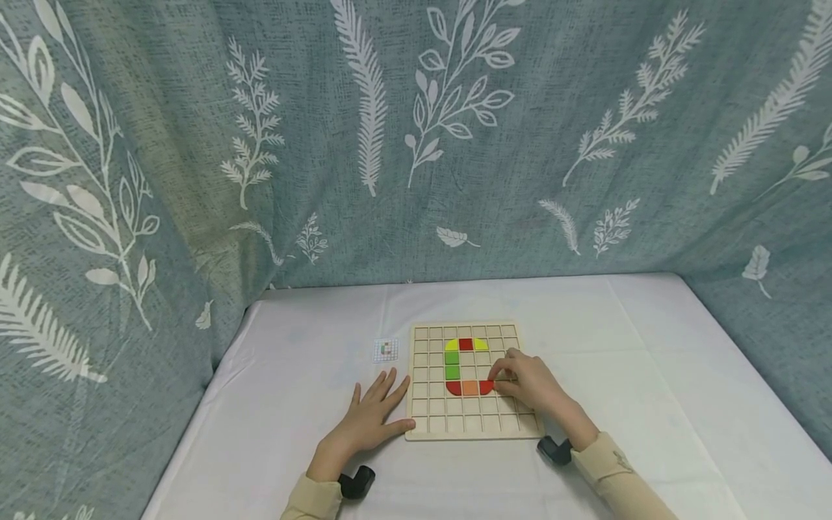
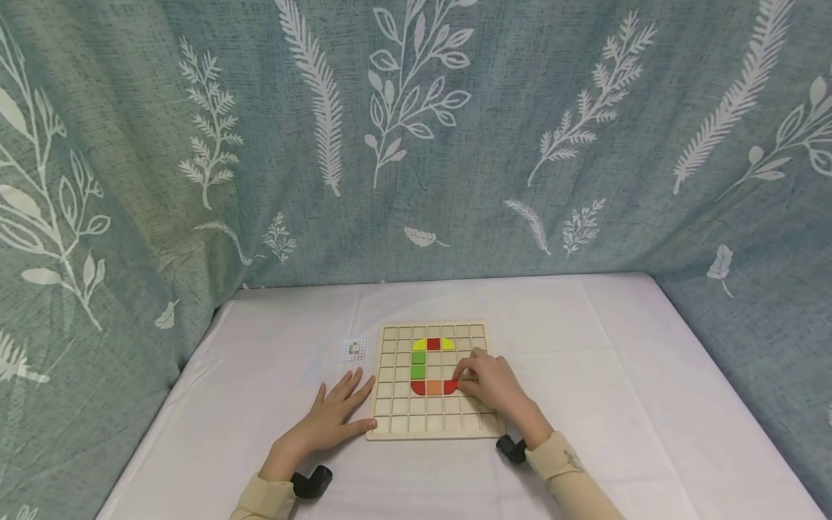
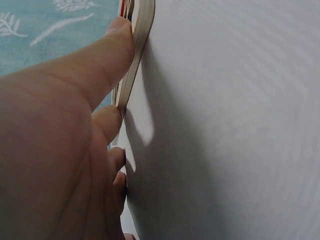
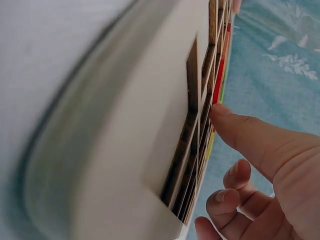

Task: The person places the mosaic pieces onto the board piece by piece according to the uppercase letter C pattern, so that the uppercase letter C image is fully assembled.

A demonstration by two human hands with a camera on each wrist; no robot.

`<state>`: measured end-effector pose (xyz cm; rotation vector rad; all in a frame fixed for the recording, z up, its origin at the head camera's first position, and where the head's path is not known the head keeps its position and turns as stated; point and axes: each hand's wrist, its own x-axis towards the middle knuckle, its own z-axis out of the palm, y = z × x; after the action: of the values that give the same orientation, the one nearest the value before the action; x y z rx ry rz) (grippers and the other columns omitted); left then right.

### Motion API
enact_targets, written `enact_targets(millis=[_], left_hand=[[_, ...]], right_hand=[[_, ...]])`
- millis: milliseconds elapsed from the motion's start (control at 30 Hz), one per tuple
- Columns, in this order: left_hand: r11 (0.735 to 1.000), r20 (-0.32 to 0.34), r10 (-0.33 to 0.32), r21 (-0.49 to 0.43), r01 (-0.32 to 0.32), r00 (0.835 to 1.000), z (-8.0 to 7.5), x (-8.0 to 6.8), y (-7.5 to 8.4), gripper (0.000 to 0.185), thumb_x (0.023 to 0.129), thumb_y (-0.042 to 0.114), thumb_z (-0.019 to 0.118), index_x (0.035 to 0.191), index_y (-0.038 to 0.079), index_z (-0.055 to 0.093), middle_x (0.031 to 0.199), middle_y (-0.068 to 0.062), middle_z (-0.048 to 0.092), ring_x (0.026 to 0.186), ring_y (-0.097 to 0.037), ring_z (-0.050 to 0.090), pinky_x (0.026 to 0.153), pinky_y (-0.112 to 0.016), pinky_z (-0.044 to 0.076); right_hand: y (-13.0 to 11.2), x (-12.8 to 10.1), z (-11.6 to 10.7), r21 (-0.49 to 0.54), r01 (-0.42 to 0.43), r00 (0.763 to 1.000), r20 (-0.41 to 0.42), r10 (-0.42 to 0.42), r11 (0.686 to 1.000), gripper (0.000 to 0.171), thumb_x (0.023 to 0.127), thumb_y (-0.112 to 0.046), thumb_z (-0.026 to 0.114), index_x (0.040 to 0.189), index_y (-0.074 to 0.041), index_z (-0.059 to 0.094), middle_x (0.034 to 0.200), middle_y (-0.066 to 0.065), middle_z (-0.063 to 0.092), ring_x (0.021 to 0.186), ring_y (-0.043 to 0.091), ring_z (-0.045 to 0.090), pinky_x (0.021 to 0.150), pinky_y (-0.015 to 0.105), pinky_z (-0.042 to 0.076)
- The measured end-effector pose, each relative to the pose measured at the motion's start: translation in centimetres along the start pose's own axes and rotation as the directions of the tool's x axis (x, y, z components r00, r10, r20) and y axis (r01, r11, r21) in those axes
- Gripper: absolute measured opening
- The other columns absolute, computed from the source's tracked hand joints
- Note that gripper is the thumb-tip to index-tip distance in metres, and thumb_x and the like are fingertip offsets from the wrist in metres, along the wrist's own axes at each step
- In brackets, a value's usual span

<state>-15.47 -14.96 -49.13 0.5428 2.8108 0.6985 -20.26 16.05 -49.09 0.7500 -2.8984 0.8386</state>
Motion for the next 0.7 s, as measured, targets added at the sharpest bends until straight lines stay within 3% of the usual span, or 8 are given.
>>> enact_targets(millis=[533, 700], left_hand=[[1.0, 0.007, 0.0, -0.006, 0.0, 1.0, -0.09, -0.06, 0.17, 0.073, 0.086, 0.048, 0.058, 0.145, 0.015, 0.032, 0.153, -0.015, 0.021, 0.141, -0.035, 0.014, 0.108, -0.065, 0.002], [1.0, -0.015, -0.004, 0.018, 0.005, 1.0, 0.06, 0.03, 0.18, 0.073, 0.085, 0.051, 0.058, 0.144, 0.015, 0.034, 0.152, -0.014, 0.023, 0.141, -0.034, 0.015, 0.109, -0.064, 0.003]], right_hand=[[-0.25, 0.1, -0.09, -0.017, -0.015, 1.0, -0.007, 0.015, 1.0, 0.006, 0.08, -0.018, 0.073, 0.085, -0.02, 0.07, 0.073, -0.007, 0.047, 0.06, 0.006, 0.039, 0.054, 0.019, 0.034], [0.1, -0.1, -0.71, -0.02, -0.054, 0.998, -0.023, 0.054, 0.998, 0.009, 0.08, -0.02, 0.073, 0.088, -0.019, 0.07, 0.073, -0.008, 0.048, 0.059, 0.006, 0.039, 0.053, 0.019, 0.035]])
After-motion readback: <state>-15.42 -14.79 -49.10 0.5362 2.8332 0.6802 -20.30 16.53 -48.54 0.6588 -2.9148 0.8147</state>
